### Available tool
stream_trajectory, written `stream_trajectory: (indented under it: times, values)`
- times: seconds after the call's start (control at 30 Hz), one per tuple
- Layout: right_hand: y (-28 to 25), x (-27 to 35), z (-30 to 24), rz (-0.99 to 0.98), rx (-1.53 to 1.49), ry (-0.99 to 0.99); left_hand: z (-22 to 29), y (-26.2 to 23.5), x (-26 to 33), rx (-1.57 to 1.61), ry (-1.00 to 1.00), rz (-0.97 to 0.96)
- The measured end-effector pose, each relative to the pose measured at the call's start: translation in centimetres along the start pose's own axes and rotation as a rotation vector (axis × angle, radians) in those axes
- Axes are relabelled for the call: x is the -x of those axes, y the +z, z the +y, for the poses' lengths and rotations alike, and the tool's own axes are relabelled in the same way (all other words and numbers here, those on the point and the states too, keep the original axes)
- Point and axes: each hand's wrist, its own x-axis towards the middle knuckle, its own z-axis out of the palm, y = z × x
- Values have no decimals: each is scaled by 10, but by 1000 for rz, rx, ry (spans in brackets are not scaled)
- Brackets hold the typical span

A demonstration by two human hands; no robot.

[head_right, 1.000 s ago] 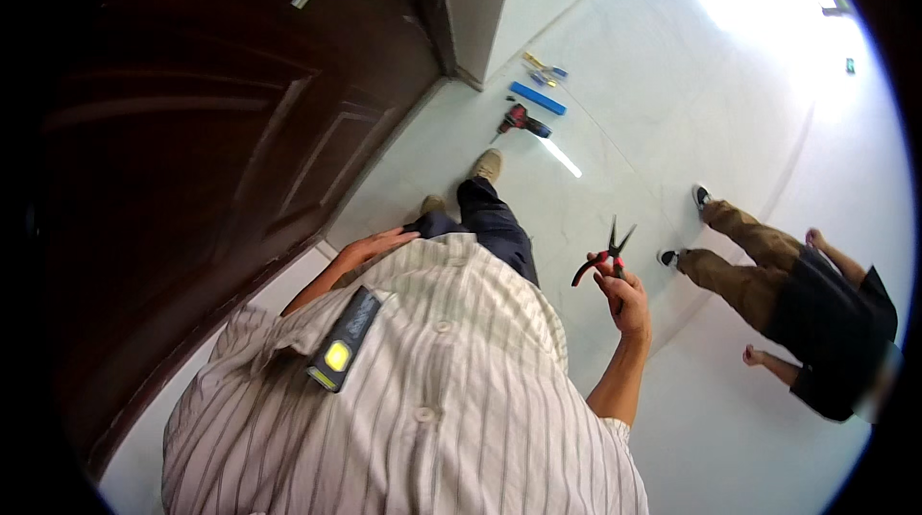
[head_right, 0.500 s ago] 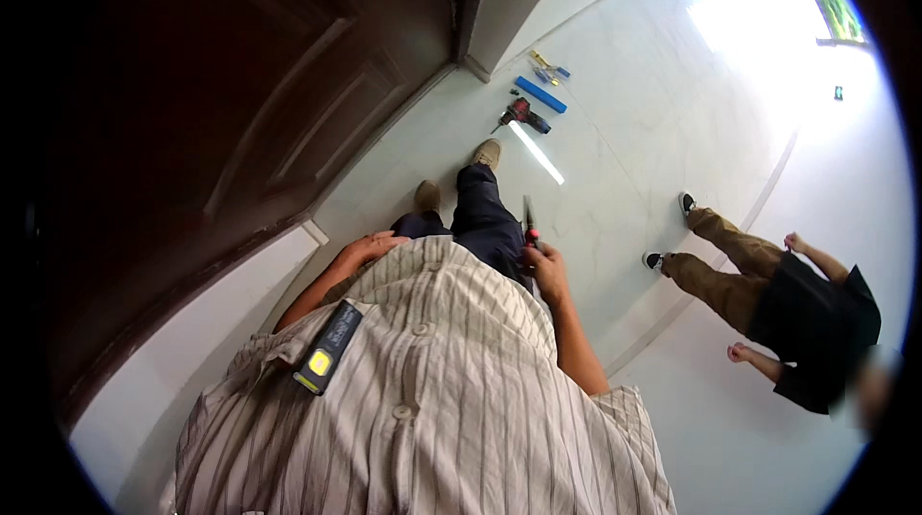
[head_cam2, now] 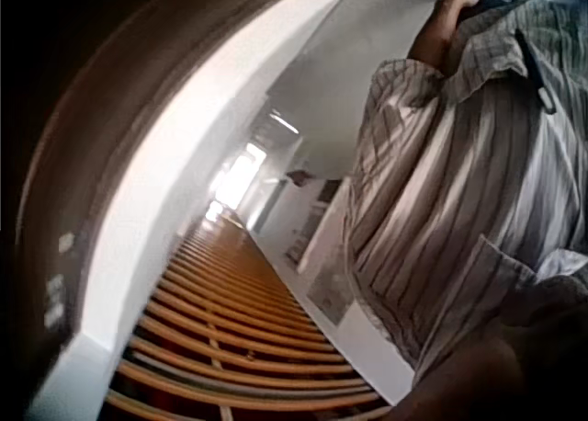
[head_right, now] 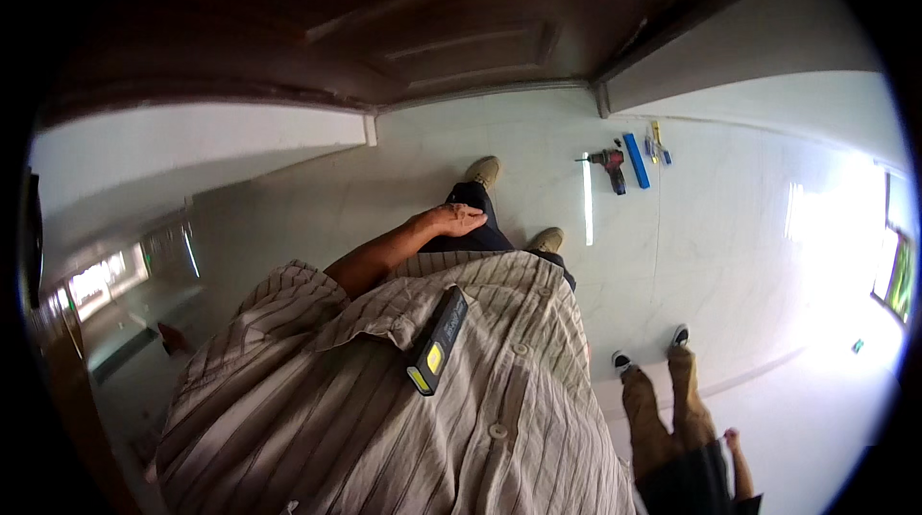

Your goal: The person uses pliers and a screwdriver to manipulate the handle and lock mechanism of a door. They remove the handle, adjust internal components, and reassemble the lock while another person stands nearby.

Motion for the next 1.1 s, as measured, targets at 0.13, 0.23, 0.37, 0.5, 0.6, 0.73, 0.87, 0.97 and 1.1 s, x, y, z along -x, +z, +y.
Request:
stream_trajectory:
  times: [0.13,0.23,0.37,0.5,0.6,0.73,0.87,0.97,1.1]
  values:
    - [-46,-48,29,-56,7,-39,25,35,58,587,-183,510]
    - [-100,-74,31,-55,-190,-90,16,113,116,1193,-729,551]
    - [-147,-71,37,-56,-471,-42,35,204,215,1262,-846,430]
    - [-158,-55,44,-107,-300,-120,54,269,303,1233,-990,497]
    - [-149,-58,52,-130,20,-219,57,290,338,1206,-1073,566]
    - [-150,-40,17,-197,204,-248,60,317,326,1168,-1094,596]
    - [-142,-33,3,-213,30,-191,47,326,289,1009,-1030,540]
    - [-142,-64,16,-166,-82,-165,13,350,249,787,-961,432]
    - [-148,-93,35,-154,-8,-285,-57,358,200,285,-755,258]
